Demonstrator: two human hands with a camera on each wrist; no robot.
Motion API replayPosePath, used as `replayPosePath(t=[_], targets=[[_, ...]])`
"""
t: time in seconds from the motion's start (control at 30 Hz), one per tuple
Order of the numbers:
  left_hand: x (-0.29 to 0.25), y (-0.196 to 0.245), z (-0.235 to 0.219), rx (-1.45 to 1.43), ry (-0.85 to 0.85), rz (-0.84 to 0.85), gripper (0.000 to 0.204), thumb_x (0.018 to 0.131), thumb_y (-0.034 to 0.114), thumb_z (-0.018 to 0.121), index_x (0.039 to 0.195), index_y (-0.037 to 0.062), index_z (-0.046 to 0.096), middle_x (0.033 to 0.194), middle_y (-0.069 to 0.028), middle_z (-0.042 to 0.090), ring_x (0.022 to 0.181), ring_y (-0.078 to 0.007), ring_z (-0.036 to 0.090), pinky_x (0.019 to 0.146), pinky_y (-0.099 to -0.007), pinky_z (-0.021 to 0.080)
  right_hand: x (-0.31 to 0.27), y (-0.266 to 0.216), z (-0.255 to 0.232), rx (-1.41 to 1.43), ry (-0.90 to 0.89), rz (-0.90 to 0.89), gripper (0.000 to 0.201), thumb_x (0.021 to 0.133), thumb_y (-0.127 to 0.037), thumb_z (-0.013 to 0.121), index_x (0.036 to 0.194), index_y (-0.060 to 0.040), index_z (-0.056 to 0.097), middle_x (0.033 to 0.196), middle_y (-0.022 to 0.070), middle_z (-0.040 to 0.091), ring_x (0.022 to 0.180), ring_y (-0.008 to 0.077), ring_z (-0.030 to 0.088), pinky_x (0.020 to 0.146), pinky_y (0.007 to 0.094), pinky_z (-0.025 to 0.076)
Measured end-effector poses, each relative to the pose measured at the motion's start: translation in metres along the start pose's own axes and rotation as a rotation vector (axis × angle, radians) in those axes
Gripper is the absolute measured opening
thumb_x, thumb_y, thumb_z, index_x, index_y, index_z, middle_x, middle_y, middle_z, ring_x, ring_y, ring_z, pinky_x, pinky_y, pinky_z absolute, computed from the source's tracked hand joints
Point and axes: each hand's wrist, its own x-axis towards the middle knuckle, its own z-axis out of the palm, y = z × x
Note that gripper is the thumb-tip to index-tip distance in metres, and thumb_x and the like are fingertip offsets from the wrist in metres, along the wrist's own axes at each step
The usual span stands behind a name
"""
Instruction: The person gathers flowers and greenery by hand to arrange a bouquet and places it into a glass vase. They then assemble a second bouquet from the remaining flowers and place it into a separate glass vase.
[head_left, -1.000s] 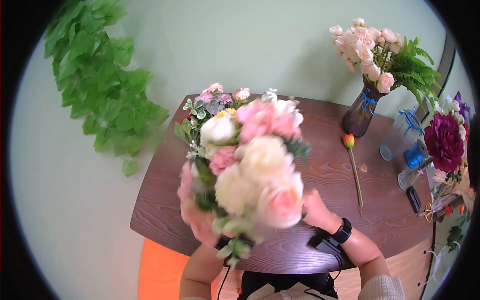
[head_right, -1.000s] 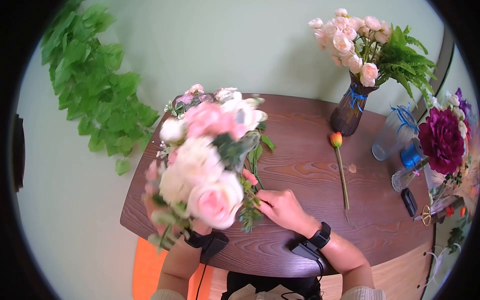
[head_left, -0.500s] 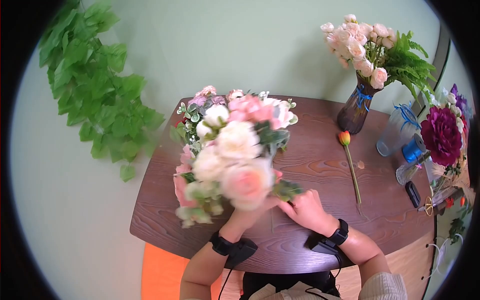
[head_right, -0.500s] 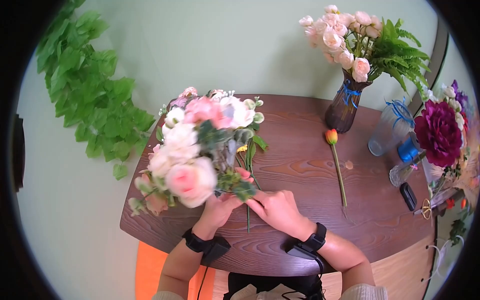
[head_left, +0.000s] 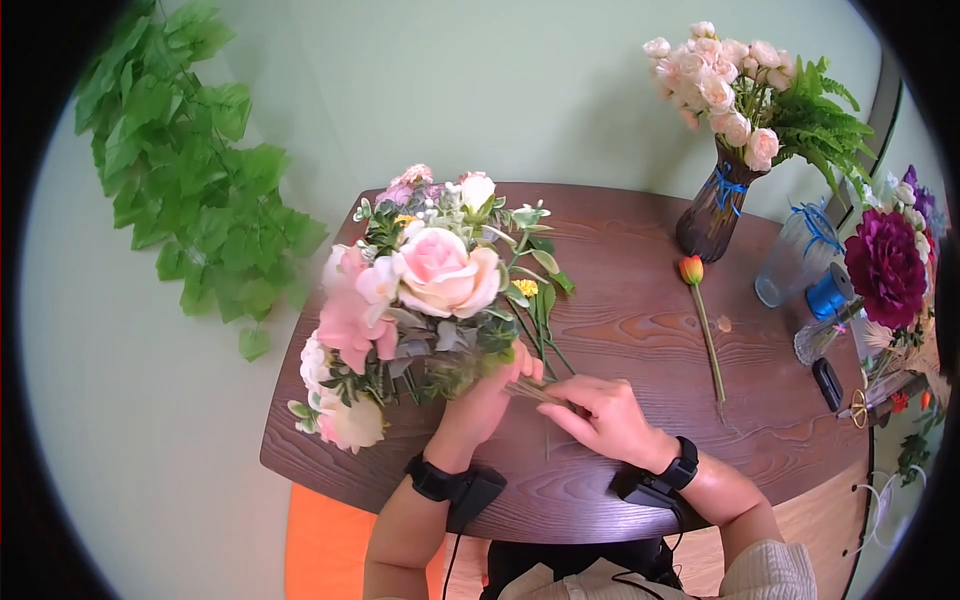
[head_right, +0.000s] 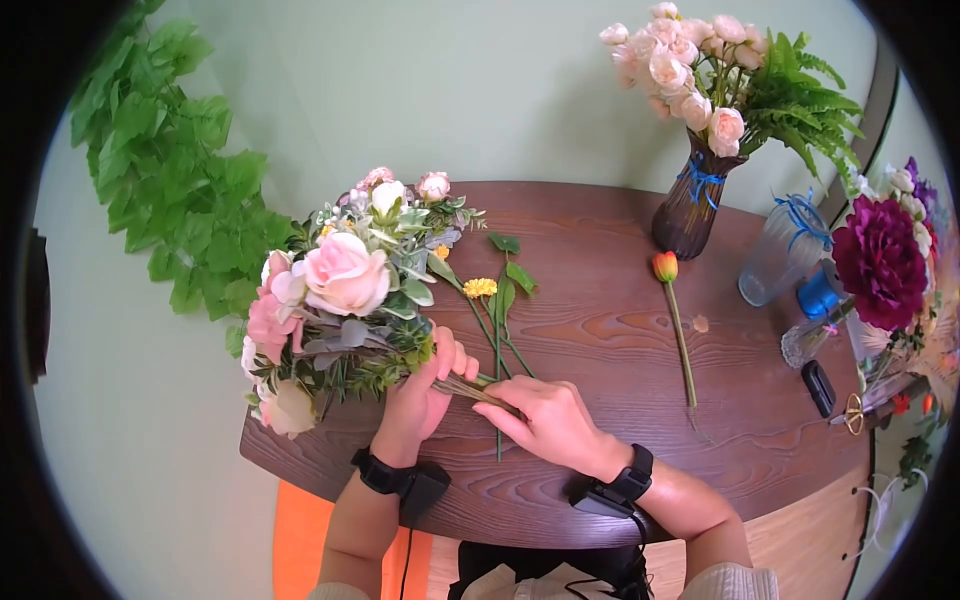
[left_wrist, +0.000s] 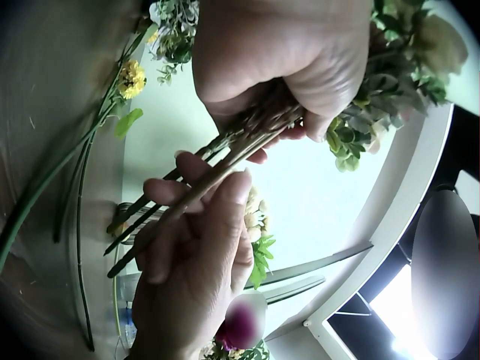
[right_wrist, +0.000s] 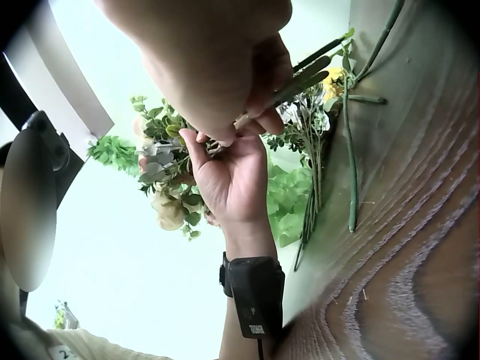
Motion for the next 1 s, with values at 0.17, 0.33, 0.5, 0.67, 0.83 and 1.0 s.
replayPosePath(t=[0.17,0.33,0.5,0.67,0.83,1.0], targets=[[0.002,0.002,-0.010,-0.067,-0.077,0.043,0.026,0.083,0.024,0.059,0.092,0.0126,0.037,0.068,0.0025,0.035,0.066,-0.0111,0.038,0.066,-0.0310,0.037,-0.002,-0.004,-0.006,0.063,0.069,0.057,0.012,0.073,-0.012,0.067,0.077,-0.0029,0.060,0.066,0.0056,0.056,0.047,0.0159,0.052,0.045,0.0266,0.042],[0.001,0.002,-0.010,-0.140,-0.100,-0.031,0.034,0.079,0.028,0.063,0.093,0.0134,0.036,0.069,0.0032,0.037,0.065,-0.0100,0.038,0.066,-0.0306,0.038,0.003,-0.001,-0.010,0.034,0.120,0.014,0.024,0.071,-0.017,0.070,0.087,-0.0037,0.058,0.073,0.0052,0.056,0.052,0.0139,0.053,0.048,0.0255,0.043],[0.001,0.001,-0.009,-0.124,-0.122,-0.081,0.035,0.078,0.026,0.065,0.094,0.0135,0.036,0.070,0.0030,0.039,0.067,-0.0101,0.039,0.067,-0.0312,0.039,0.001,0.000,-0.006,0.104,-0.117,0.055,0.040,0.074,-0.025,0.067,0.104,-0.0057,0.049,0.073,0.0078,0.058,0.060,0.0247,0.058,0.054,0.0317,0.046],[0.001,0.000,-0.006,-0.117,-0.112,-0.074,0.035,0.078,0.024,0.066,0.094,0.0135,0.036,0.071,0.0024,0.040,0.069,-0.0112,0.042,0.069,-0.0328,0.039,-0.002,0.002,-0.001,0.093,-0.219,0.082,0.036,0.081,-0.026,0.058,0.108,-0.0058,0.045,0.072,0.0161,0.058,0.061,0.0338,0.057,0.052,0.0382,0.045],[0.001,-0.001,-0.009,-0.135,-0.142,-0.072,0.035,0.077,0.019,0.066,0.095,0.0136,0.036,0.073,0.0017,0.041,0.074,-0.0125,0.045,0.072,-0.0343,0.040,-0.004,0.003,0.000,0.088,-0.224,0.072,0.032,0.083,-0.024,0.056,0.106,-0.0045,0.045,0.062,0.0160,0.056,0.056,0.0351,0.055,0.049,0.0394,0.043],[0.000,0.000,-0.008,-0.138,-0.139,-0.087,0.037,0.076,0.016,0.067,0.096,0.0137,0.036,0.075,0.0009,0.042,0.076,-0.0132,0.045,0.073,-0.0346,0.040,-0.005,0.003,0.001,0.079,-0.215,0.039,0.030,0.083,-0.023,0.055,0.104,-0.0039,0.045,0.059,0.0155,0.055,0.055,0.0351,0.055,0.048,0.0394,0.042]])
